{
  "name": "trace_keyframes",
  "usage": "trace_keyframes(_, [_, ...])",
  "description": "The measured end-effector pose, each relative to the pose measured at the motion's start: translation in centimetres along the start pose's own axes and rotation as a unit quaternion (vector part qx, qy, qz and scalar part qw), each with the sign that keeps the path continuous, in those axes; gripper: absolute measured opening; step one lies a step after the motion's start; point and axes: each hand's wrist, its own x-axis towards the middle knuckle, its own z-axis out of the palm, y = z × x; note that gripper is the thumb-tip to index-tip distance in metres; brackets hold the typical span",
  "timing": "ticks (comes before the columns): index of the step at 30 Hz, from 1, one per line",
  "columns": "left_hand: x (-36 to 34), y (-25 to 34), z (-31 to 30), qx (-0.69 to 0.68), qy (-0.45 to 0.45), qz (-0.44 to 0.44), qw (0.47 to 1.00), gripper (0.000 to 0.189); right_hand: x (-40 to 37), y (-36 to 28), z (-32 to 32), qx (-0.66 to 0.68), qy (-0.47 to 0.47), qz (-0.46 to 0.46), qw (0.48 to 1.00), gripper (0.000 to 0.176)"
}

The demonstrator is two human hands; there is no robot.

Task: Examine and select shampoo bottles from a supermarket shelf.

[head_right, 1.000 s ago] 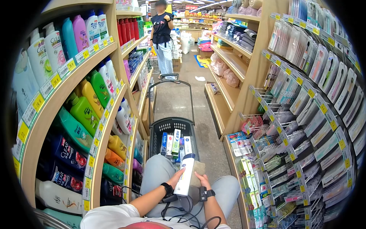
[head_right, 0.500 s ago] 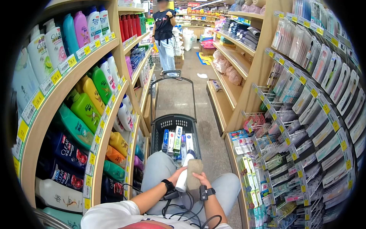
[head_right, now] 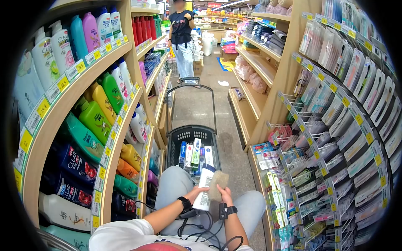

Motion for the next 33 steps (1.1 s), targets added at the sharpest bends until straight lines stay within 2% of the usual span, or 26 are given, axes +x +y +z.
trace_keyframes(24, [0.0, -0.3, -0.5, 0.007, 0.015, 0.016, 1.0, 0.036, 0.5, 0.8, -1.3, -0.066, 0.083, 0.026, 0.994, 0.031])
trace_keyframes(33, [0.3, -0.4, -1.1, -0.01, 0.014, 0.016, 1.0, 0.034, -0.7, 0.4, -1.2, -0.133, 0.026, 0.041, 0.99, 0.029])
